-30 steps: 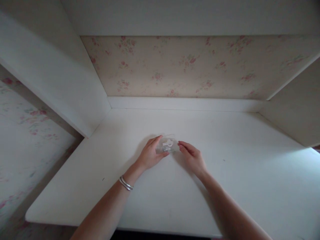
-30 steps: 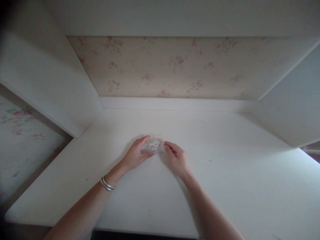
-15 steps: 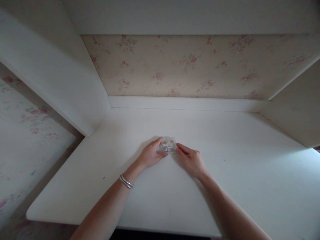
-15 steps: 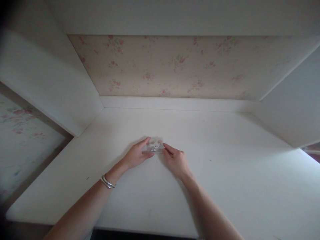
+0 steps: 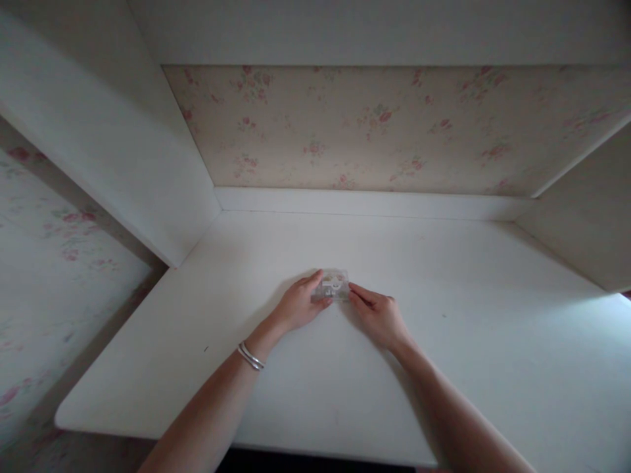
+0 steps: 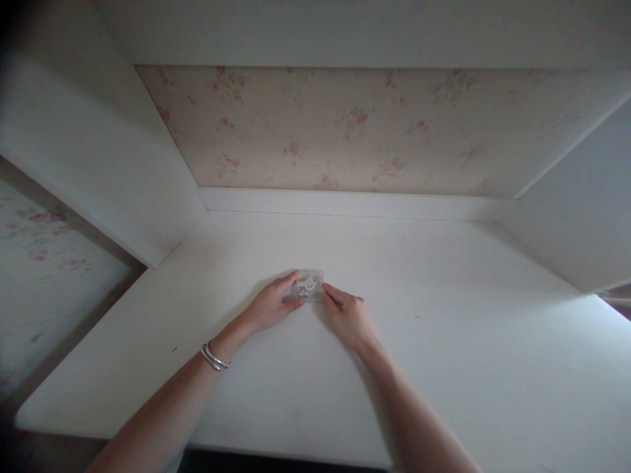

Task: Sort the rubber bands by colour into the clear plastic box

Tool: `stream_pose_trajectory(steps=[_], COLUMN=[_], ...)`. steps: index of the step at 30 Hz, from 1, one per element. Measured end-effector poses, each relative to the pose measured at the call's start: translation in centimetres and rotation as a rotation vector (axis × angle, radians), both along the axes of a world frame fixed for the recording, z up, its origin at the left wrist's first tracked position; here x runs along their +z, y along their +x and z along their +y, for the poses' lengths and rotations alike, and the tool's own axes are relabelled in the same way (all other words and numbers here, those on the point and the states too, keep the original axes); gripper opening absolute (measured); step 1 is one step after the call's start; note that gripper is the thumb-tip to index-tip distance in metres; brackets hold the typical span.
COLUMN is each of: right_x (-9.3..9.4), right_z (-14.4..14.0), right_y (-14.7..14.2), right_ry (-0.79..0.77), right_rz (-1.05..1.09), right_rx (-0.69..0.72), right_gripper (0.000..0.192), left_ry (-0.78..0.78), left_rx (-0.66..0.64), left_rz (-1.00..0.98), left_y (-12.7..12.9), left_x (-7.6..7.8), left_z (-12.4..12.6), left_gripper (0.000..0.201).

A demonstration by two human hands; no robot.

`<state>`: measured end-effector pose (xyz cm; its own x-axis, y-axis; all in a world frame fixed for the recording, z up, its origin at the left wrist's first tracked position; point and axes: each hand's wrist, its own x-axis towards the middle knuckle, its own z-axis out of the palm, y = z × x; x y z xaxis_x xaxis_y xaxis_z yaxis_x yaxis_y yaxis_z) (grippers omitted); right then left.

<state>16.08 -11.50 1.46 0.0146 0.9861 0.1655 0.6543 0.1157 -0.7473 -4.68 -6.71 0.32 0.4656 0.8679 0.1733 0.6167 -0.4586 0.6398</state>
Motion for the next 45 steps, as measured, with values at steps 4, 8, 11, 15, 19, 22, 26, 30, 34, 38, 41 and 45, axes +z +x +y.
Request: stream_pose_trajectory(steps=[4, 8, 11, 15, 19, 22, 26, 30, 34, 38, 41, 45], right_x=[0.1, 0.1, -0.1, -0.2, -0.3, -0.6, -1.1, -1.3, -1.4, -1.3, -1.1, -0.9], right_z=[-0.1, -0.1, 0.0, 0.0, -0.1, 0.0, 0.1, 0.2, 0.2, 0.1, 0.0, 0.1], right_y=[0.0, 0.0, 0.0, 0.0, 0.0, 0.0, 0.1, 0.2, 0.2, 0.3, 0.3, 0.2], right_ry=[0.029, 0.029, 0.042, 0.062, 0.054, 0.054, 0.097, 0.17, 0.174, 0.162, 0.145, 0.141], right_rz=[-0.009, -0.051, -0.07, -0.079, -0.086, -0.072, -0.049, -0.095, -0.139, -0.167, -0.177, -0.168], right_rx=[0.015, -0.006, -0.021, -0.029, -0.022, -0.009, 0.014, 0.08, 0.124, 0.148, 0.16, 0.152], right_gripper=[0.034, 0.033, 0.033, 0.032, 0.032, 0.032, 0.035, 0.038, 0.041, 0.046, 0.045, 0.045], left_ry=[0.03, 0.04, 0.037, 0.021, 0.026, 0.037, 0.051, 0.077, 0.089, 0.07, 0.055, 0.027], left_rx=[-0.022, -0.017, -0.014, -0.017, -0.029, -0.03, -0.036, -0.068, -0.075, -0.076, -0.075, -0.08], left_rz=[-0.001, -0.011, -0.031, -0.046, -0.028, -0.026, -0.043, -0.028, 0.015, 0.016, -0.004, -0.025], left_y=[-0.1, 0.0, 0.0, 0.0, 0.0, 0.0, 0.0, 0.0, 0.0, -0.1, -0.1, -0.1], left_x=[-0.2, -0.2, -0.2, -0.2, 0.0, 0.0, -0.1, 0.1, 0.2, 0.0, 0.0, 0.3], left_z=[0.1, 0.1, 0.0, 0.0, 0.0, 0.0, 0.1, 0.0, 0.0, 0.0, 0.0, -0.1], left_gripper=[0.063, 0.065, 0.065, 0.064, 0.064, 0.064, 0.063, 0.061, 0.058, 0.058, 0.057, 0.055])
